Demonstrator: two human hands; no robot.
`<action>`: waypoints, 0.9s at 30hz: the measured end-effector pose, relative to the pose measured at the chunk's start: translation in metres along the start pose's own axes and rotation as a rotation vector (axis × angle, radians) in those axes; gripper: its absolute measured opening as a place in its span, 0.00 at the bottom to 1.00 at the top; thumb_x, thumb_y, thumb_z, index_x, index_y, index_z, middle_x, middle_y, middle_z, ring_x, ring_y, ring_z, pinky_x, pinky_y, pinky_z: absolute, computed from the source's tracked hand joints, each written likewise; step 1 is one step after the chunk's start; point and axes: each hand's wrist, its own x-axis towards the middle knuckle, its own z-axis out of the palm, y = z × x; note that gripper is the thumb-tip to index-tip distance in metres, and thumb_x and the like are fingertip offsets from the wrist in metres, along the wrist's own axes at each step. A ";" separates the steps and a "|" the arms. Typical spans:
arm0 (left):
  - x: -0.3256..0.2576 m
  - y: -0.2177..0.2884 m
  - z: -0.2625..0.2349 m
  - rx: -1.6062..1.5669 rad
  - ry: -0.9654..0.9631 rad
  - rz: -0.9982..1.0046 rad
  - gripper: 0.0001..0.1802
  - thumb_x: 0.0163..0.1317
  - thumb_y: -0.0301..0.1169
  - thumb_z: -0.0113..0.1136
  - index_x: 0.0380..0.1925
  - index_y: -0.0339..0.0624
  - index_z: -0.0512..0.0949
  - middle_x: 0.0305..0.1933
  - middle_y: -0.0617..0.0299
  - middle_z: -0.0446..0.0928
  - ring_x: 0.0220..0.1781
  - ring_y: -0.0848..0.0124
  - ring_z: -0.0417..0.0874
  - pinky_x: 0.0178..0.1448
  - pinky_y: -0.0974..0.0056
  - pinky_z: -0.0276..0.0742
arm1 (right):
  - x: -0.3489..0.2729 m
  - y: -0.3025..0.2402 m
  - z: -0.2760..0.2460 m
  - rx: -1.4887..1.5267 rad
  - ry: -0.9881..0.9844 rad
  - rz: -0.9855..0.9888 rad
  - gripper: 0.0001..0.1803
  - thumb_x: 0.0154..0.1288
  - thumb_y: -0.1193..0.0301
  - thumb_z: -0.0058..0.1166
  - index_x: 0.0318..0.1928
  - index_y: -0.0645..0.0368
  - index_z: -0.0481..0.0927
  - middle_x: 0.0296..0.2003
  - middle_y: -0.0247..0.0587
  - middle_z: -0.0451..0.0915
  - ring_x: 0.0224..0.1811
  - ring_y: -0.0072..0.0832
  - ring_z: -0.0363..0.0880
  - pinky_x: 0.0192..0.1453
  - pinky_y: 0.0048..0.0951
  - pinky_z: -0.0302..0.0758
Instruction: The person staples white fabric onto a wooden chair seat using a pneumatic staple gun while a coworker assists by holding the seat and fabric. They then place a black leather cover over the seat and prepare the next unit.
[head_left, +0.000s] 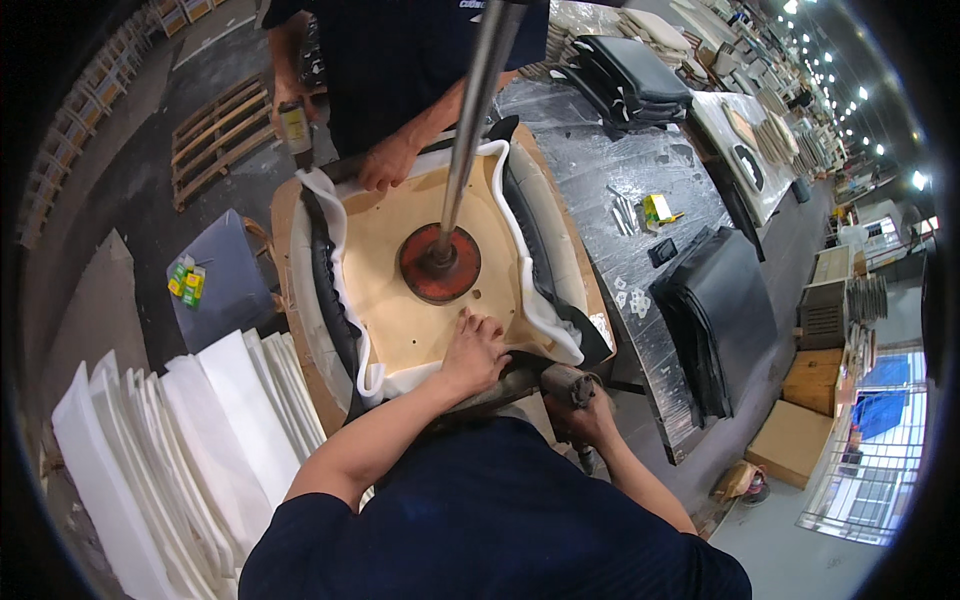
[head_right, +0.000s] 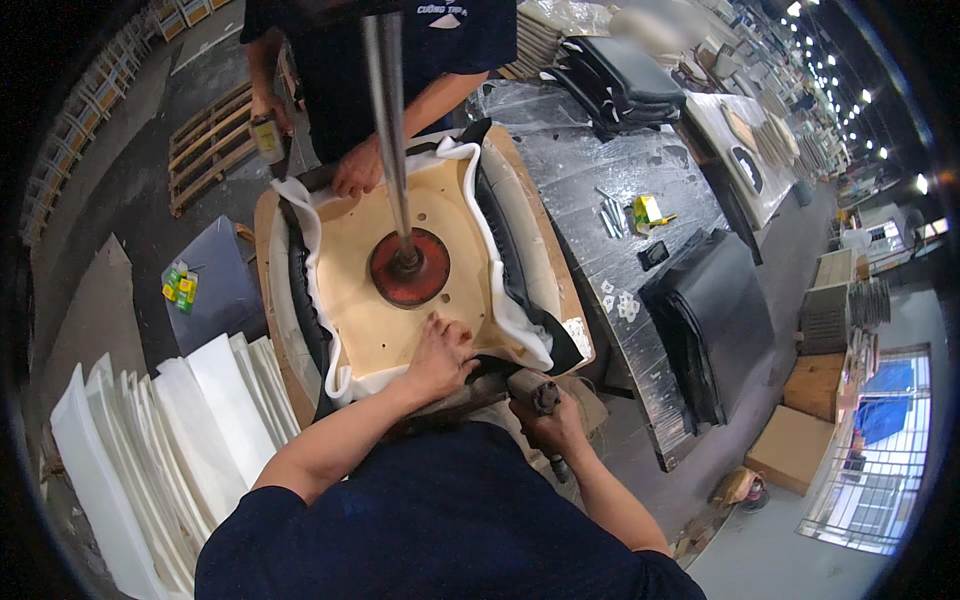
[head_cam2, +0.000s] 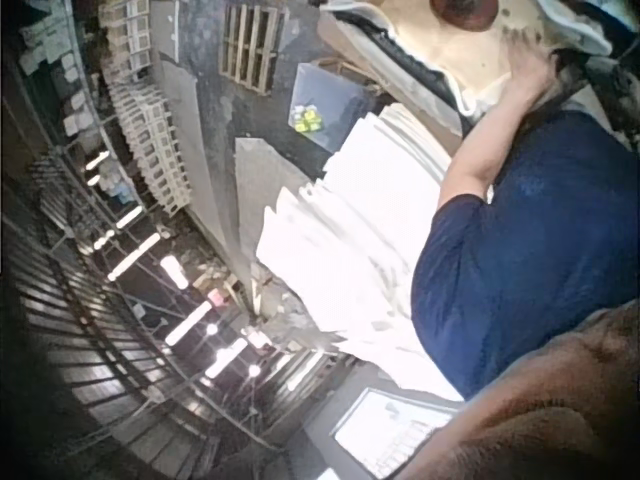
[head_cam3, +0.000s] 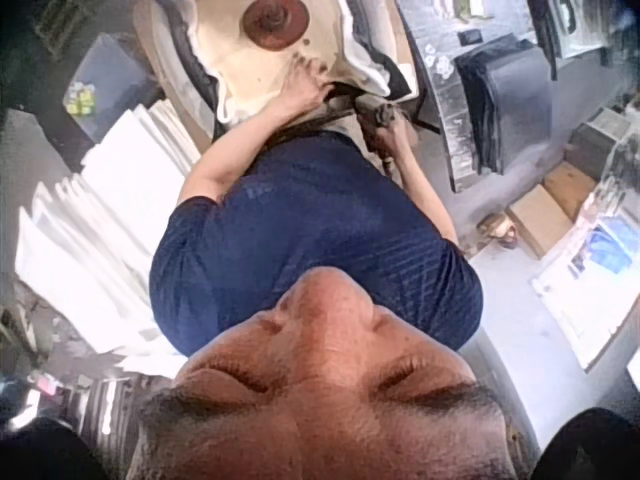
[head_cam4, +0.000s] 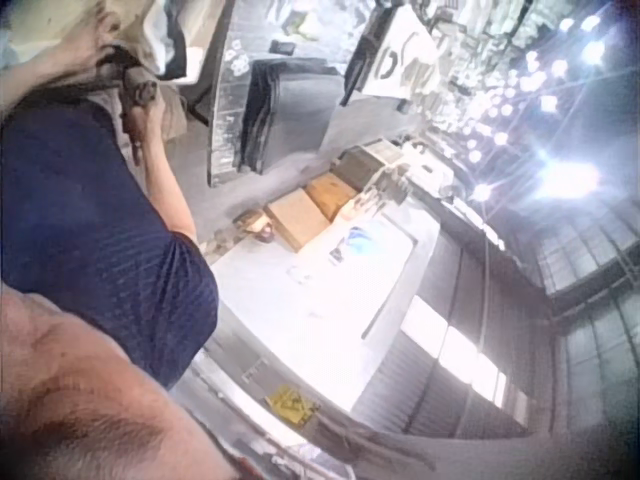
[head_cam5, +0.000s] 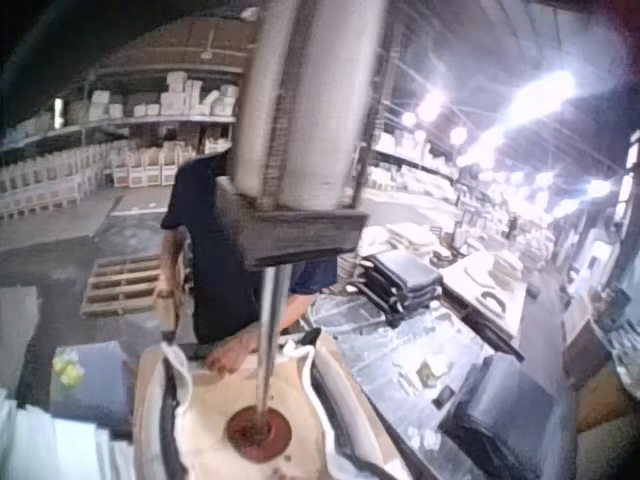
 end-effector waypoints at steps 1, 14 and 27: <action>-0.001 -0.001 0.003 -0.021 0.025 -0.024 0.15 0.64 0.43 0.72 0.41 0.45 0.92 0.60 0.56 0.77 0.71 0.51 0.70 0.89 0.31 0.48 | 0.002 -0.002 0.000 -0.033 -0.005 -0.011 0.28 0.68 0.66 0.74 0.66 0.58 0.85 0.42 0.38 0.91 0.34 0.23 0.88 0.36 0.32 0.83; 0.004 0.008 0.024 -0.105 0.210 -0.217 0.14 0.63 0.40 0.74 0.39 0.41 0.92 0.60 0.62 0.76 0.75 0.55 0.67 0.91 0.34 0.42 | 0.058 -0.045 0.006 0.203 -0.135 0.244 0.21 0.74 0.70 0.72 0.60 0.68 0.82 0.44 0.43 0.86 0.29 0.28 0.85 0.27 0.29 0.85; 0.008 0.011 0.022 -0.109 0.303 -0.252 0.11 0.61 0.37 0.72 0.37 0.41 0.91 0.59 0.60 0.73 0.74 0.55 0.67 0.91 0.37 0.45 | 0.084 -0.073 0.011 -0.040 -0.185 0.306 0.16 0.75 0.69 0.72 0.55 0.66 0.85 0.40 0.39 0.89 0.26 0.26 0.84 0.25 0.31 0.82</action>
